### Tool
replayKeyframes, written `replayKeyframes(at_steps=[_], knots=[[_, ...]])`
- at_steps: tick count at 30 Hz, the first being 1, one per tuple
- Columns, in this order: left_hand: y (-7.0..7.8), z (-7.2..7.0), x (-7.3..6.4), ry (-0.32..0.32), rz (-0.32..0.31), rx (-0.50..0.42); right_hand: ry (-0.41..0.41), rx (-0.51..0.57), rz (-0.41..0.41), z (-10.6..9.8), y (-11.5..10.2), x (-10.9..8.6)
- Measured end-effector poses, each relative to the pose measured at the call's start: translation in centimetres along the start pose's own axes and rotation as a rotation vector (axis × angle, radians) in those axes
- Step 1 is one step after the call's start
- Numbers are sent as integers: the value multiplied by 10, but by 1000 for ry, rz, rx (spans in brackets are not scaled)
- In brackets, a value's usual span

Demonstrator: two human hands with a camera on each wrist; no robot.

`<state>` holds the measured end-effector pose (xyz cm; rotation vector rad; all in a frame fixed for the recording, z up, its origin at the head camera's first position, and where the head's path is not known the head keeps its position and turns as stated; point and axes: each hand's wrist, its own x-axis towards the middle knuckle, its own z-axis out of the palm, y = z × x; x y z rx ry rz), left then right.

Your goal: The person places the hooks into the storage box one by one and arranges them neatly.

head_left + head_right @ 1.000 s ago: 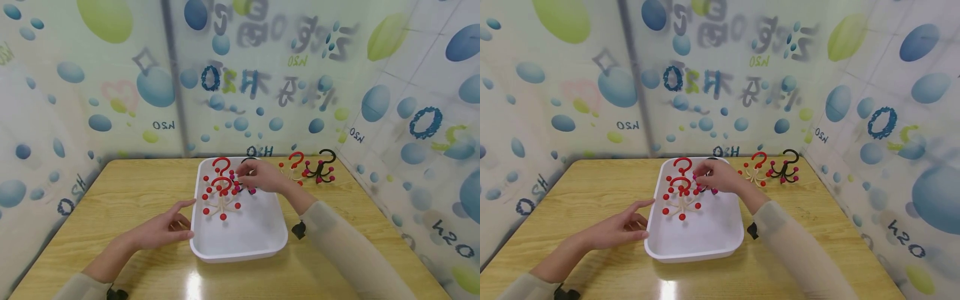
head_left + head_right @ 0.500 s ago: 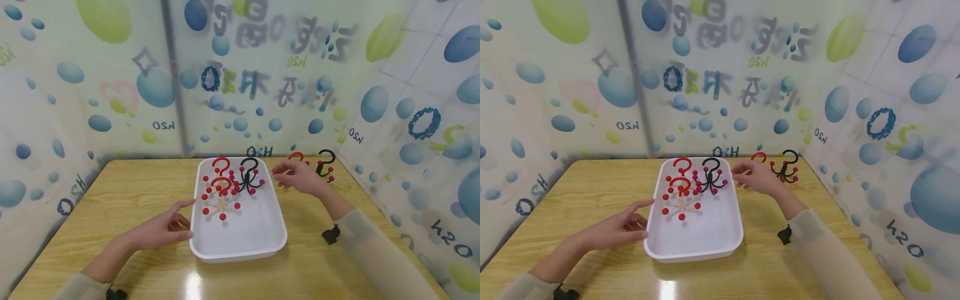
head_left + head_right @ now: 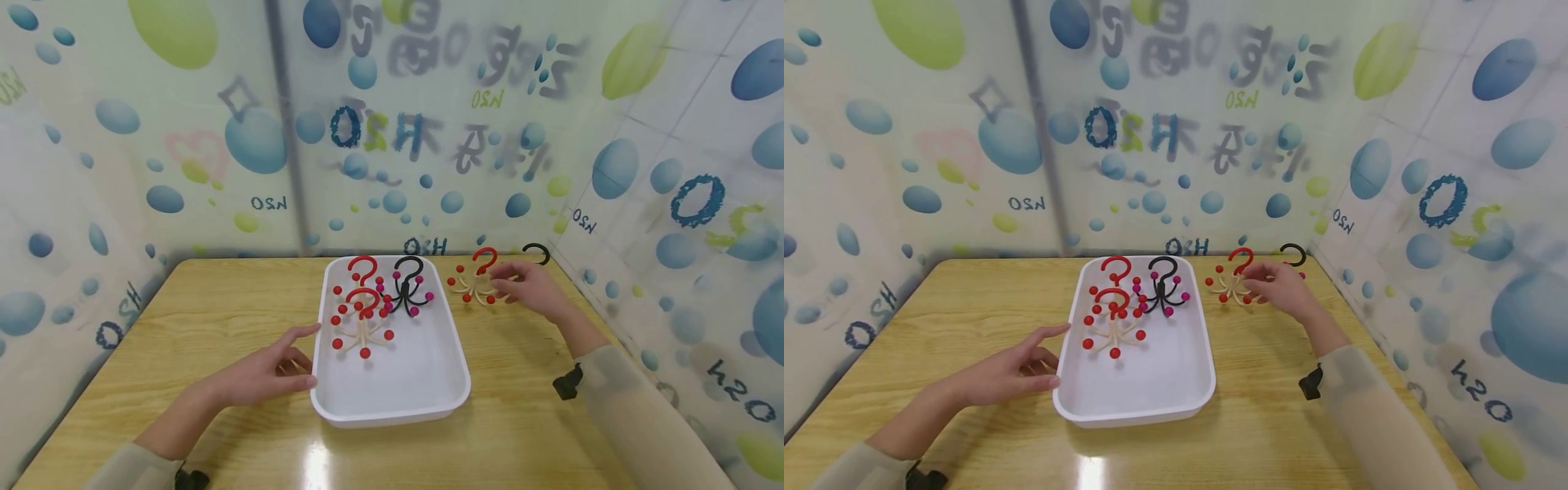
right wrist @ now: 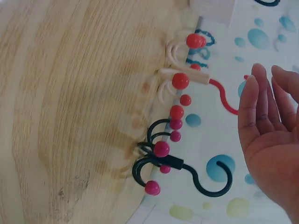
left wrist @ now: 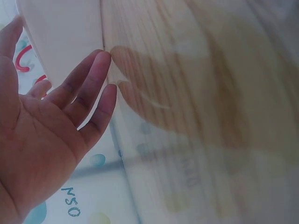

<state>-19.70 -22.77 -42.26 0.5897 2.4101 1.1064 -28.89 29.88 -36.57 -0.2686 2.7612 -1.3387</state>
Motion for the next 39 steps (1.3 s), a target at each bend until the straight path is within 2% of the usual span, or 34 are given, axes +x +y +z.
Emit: replayKeyframes(at_steps=[10, 16, 22, 33, 39], knots=[[0, -1, 0, 3, -5, 4, 126, 25, 2, -15, 16, 22], [-2, -1, -1, 2, 3, 6, 127, 53, -18, -9, 20, 37], [-2, -1, -1, -1, 7, -5, 88, 71, -17, -2, 25, 48], [-1, -2, -2, 2, 11, 4, 169, 79, -2, 8, 26, 52], [-1, -1, -1, -1, 13, 0, 180, 62, -5, 9, 24, 43]])
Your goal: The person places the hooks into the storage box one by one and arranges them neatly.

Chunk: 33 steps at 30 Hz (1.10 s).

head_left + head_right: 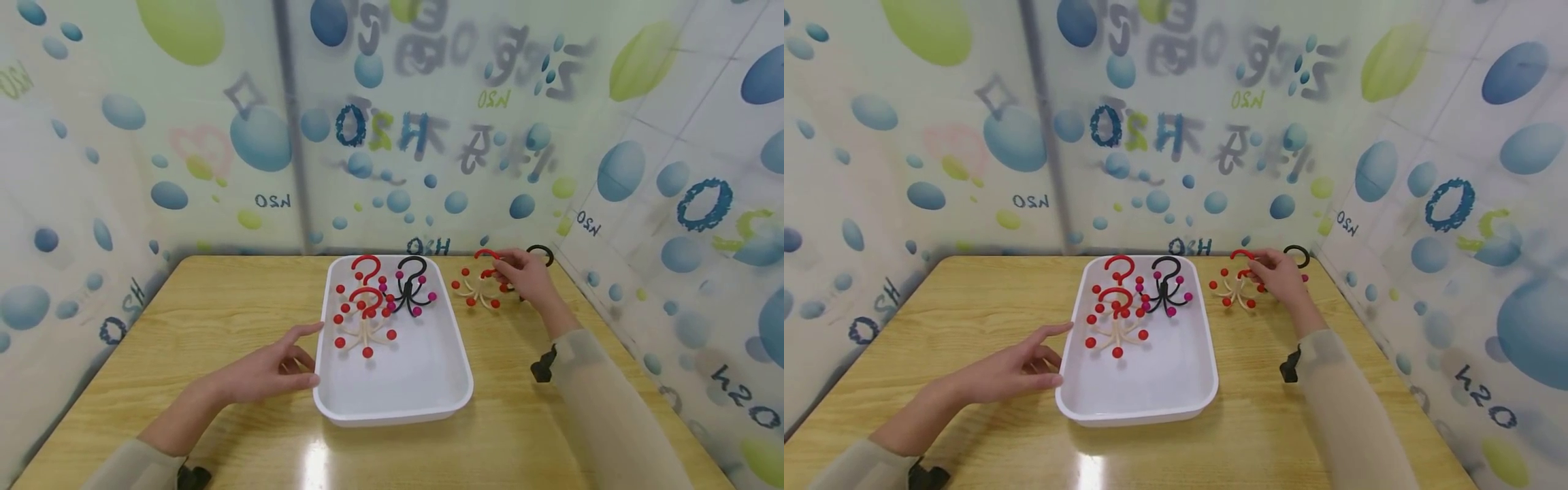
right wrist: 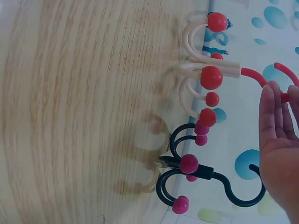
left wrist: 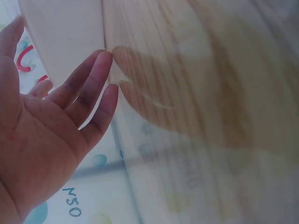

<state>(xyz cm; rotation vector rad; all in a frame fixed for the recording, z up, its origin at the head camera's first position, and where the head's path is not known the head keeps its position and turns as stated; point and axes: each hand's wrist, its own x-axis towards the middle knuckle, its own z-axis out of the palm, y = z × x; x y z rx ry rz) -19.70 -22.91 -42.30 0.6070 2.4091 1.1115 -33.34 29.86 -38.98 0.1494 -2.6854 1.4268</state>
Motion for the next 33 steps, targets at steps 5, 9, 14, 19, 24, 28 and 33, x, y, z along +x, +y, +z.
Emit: replayKeyframes(at_steps=[5, 9, 14, 19, 24, 28, 33], knots=[[0, 0, 0, 5, 18, 15, 8, -15, 6, -5, -7, -16], [1, 0, 0, 5, 17, 18, 22, -11, -8, -9, -13, -30], [1, 1, 1, 3, 5, 14, 35, 22, -35, -12, -25, -45], [1, 1, 0, 6, -11, 13, 54, 31, -100, -13, -43, -59], [1, 0, 0, 7, -18, 10, 45, 49, -124, -9, -63, -70], [1, 0, -1, 6, -7, 11, 9, 80, -153, -2, -79, -75], [0, 1, 0, 1, 4, 0, -36, 111, -195, 11, -91, -77]])
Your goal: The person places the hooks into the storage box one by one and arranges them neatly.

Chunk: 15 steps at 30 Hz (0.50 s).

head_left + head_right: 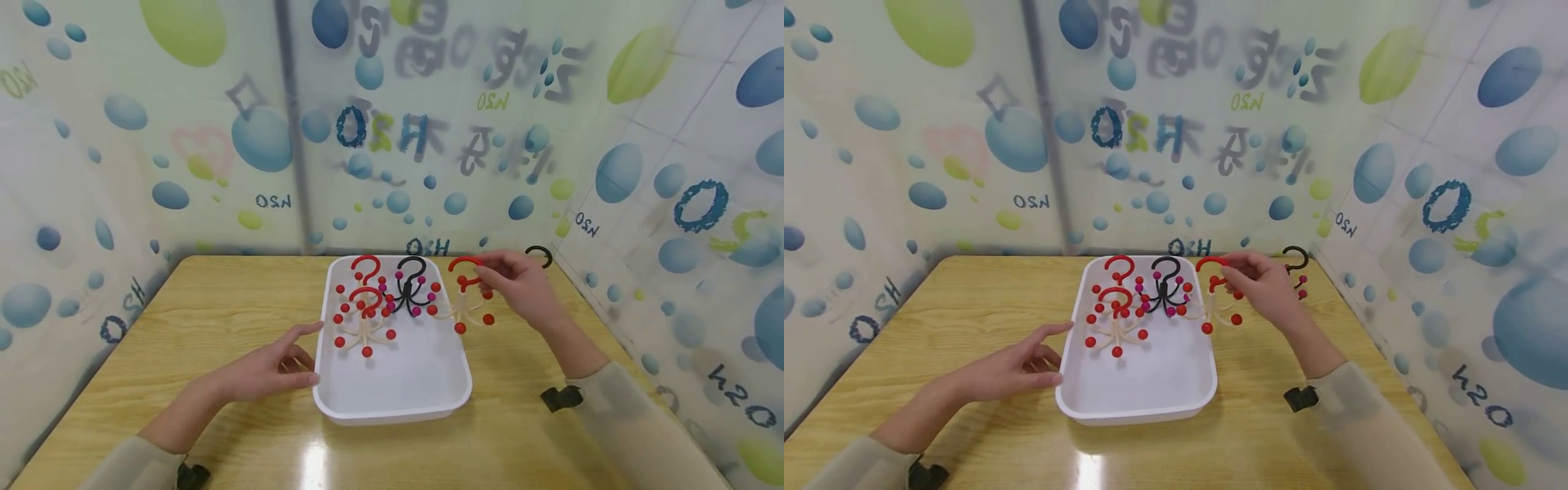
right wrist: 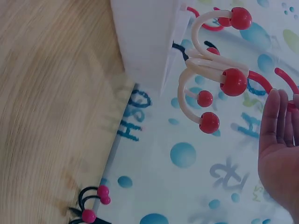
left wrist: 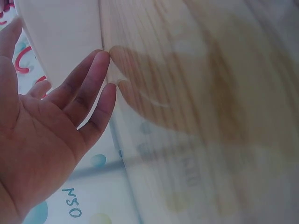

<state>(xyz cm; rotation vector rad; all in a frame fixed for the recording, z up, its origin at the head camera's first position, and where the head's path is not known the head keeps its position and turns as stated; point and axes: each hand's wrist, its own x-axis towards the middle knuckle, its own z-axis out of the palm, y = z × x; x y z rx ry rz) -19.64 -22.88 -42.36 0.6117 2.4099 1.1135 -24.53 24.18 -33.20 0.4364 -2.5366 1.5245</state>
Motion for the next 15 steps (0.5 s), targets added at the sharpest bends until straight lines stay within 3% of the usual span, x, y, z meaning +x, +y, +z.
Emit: replayKeyframes(at_steps=[15], knots=[[0, 0, 0, 0, 27, 5, -82, 114, -21, 52, -2, 14]])
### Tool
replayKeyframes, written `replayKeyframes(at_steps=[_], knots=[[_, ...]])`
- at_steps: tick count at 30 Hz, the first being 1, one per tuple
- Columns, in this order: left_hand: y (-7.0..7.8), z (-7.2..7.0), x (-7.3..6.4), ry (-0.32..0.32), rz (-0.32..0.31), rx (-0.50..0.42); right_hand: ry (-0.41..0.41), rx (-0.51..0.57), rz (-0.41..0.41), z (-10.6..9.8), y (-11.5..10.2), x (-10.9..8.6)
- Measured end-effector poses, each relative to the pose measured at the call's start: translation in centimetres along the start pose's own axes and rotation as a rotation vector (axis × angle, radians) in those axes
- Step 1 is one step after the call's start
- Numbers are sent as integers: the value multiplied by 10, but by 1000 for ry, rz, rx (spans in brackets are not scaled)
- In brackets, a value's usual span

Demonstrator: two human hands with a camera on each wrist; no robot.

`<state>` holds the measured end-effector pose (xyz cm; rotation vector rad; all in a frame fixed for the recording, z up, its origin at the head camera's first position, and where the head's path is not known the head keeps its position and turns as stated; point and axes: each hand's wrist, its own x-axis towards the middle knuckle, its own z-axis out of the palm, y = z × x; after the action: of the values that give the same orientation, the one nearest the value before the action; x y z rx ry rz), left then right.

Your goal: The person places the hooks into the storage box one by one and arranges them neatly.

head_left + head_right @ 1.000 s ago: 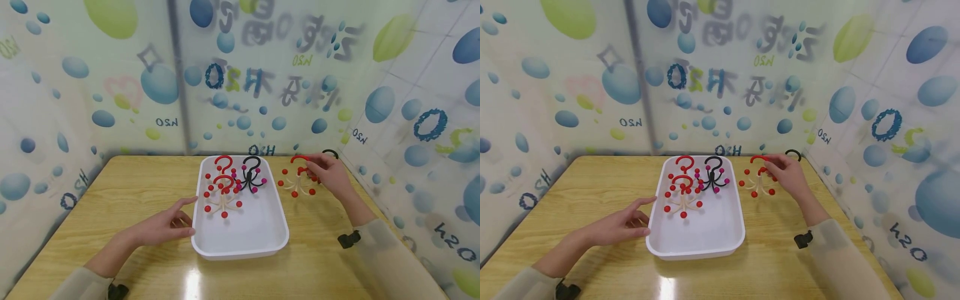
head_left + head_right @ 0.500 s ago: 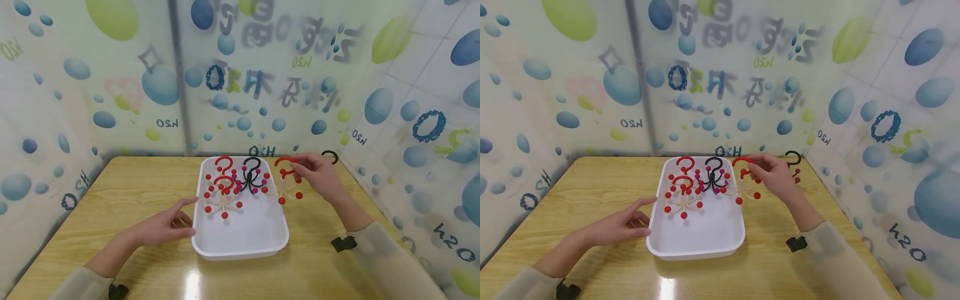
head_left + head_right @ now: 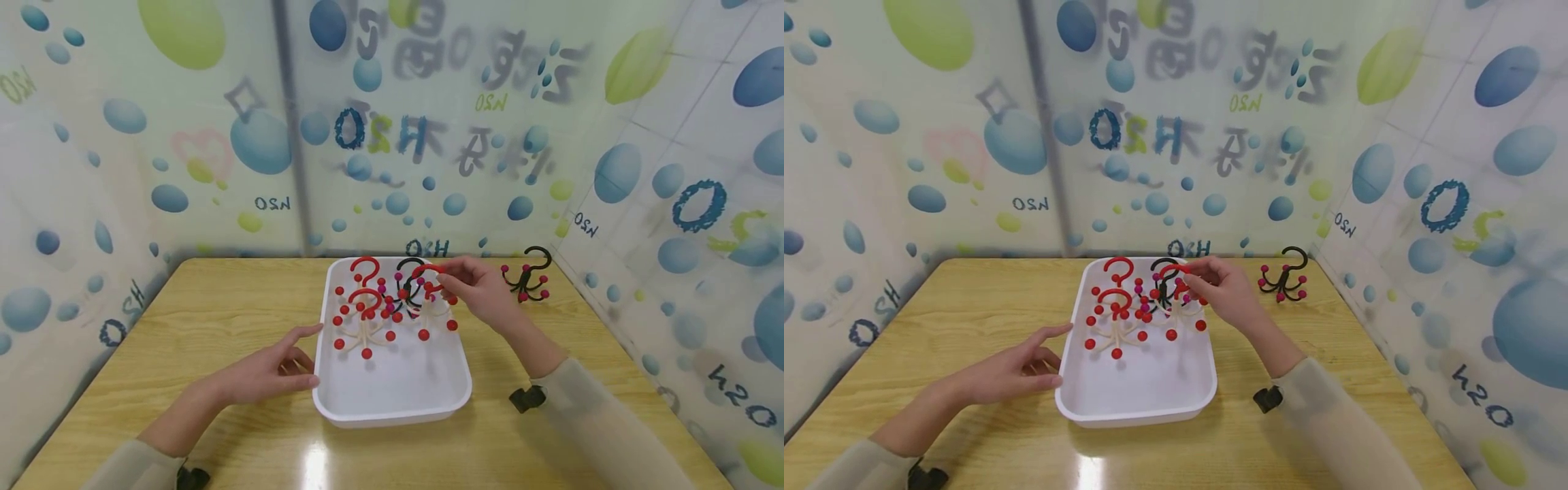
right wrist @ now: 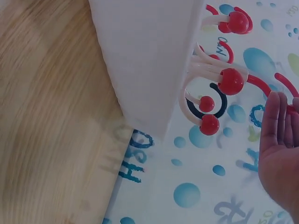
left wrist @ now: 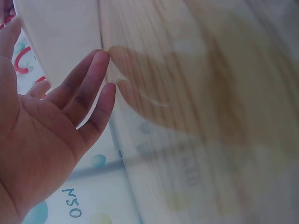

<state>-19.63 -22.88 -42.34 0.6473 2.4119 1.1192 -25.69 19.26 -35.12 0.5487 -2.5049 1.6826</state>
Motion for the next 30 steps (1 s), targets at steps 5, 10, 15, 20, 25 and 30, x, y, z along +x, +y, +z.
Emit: replayKeyframes(at_steps=[5, 10, 15, 20, 25, 30], knots=[[1, 1, -1, -1, -10, -6, -7, 12, 10, 13, 5, 5], [1, 1, -1, 0, -10, -7, -6, -4, 41, 22, 11, 8], [2, 1, -1, 2, -11, -5, -9, -11, 74, 27, 13, 10], [2, 0, -1, 4, -10, 2, -23, -21, 98, 29, 13, 10], [2, 1, -1, 2, -16, -3, -46, -23, 96, 29, 12, 9], [1, 1, -1, 1, -14, -3, -58, -19, 85, 28, 14, 7]])
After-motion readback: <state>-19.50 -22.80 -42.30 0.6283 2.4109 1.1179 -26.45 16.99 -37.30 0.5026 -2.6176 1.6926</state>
